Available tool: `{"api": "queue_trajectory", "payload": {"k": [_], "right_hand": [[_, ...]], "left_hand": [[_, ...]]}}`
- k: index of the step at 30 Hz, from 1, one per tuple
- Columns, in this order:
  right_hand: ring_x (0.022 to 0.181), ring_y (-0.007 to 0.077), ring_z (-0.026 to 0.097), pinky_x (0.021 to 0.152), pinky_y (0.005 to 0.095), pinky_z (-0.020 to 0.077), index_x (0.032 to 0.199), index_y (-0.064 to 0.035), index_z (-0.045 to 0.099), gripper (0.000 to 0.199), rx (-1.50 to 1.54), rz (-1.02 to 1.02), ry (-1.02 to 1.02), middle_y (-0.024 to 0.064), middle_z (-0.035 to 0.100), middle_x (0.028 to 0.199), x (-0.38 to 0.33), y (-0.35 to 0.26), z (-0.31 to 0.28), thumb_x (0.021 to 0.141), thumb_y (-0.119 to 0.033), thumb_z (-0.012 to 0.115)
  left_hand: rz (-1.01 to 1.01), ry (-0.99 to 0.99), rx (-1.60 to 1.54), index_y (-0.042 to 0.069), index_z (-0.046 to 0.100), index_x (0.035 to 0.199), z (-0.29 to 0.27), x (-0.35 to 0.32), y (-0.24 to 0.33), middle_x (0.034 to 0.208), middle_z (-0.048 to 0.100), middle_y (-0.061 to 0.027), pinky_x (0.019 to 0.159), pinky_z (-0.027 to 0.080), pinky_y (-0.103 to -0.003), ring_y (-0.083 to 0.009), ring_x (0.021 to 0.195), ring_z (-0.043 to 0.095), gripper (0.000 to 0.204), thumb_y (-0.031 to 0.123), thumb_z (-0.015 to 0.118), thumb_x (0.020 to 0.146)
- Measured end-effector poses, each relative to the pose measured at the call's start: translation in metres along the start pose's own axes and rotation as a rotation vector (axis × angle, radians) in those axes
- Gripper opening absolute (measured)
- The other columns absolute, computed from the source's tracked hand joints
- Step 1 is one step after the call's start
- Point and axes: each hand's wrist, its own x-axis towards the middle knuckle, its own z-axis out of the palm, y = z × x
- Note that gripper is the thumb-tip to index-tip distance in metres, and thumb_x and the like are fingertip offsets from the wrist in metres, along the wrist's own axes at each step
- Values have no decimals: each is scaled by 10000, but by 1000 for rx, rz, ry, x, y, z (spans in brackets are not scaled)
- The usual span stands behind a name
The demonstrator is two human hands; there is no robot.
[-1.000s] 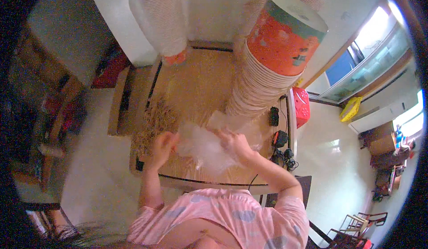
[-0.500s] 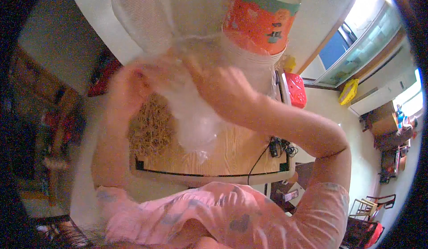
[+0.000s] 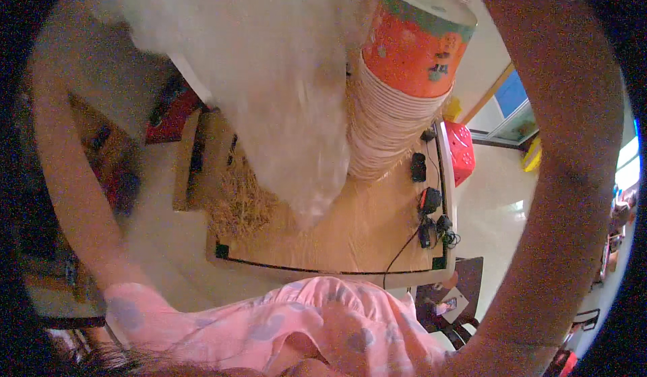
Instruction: Packaging paper cups into plastic bags and adding paper filler material for shipping.
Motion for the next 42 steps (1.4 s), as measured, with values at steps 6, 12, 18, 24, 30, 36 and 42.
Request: {"api": "queue_trajectory", "payload": {"k": [6,12,18,24,30,36,42], "right_hand": [[794,250,562,771,493,419,986,-69,613,222,224,-7,-70,119,617,952,-130,-49,67,840,-174,483],[849,303,582,696,395,479,977,-129,625,190,882,179,-1003,97,611,884,-388,-290,65,804,-167,556],[851,330,571,733,430,476,926,-86,614,139,1216,590,-836,118,599,840,-391,-265,32,809,-134,557],[976,318,518,887,458,388,881,-102,615,150,1181,617,-659,100,568,926,-352,-256,8,734,-118,640],[1174,377,378,1004,509,288,923,-84,561,282,1153,498,-652,124,476,1173,-314,-251,-2,666,-87,677],[1197,322,395,1002,487,311,1068,-134,512,352,1071,237,-631,115,504,1195,-337,-253,20,728,-128,602],[866,349,559,733,407,458,967,-69,529,288,1127,873,-1189,137,571,894,-363,-253,0,698,-24,623]], "left_hand": [[-221,234,-371,40,557,1174,72,-33,35,1181,567,-164,988,358,-349,-232,1118,521,316,175,473,900],[-708,-323,-1216,12,609,1035,300,-235,32,970,623,-106,801,454,-322,-188,903,579,289,198,633,816],[-452,-62,-716,18,533,1175,309,-244,111,1176,513,-159,951,363,-405,-311,1111,469,542,304,701,746],[-408,-516,-495,73,574,1110,346,-249,119,1095,533,-172,902,391,-456,-364,1057,481,401,172,655,730],[-184,-106,-497,57,594,1036,264,-230,130,1002,573,-175,795,458,-420,-357,956,533,299,68,598,737],[-402,46,-958,25,582,1023,239,-252,134,926,612,-129,736,484,-350,-254,851,588,223,31,569,800],[-542,-201,-1316,34,538,1024,233,-260,132,700,534,0,545,430,-305,-121,656,556,295,135,670,780]]}}
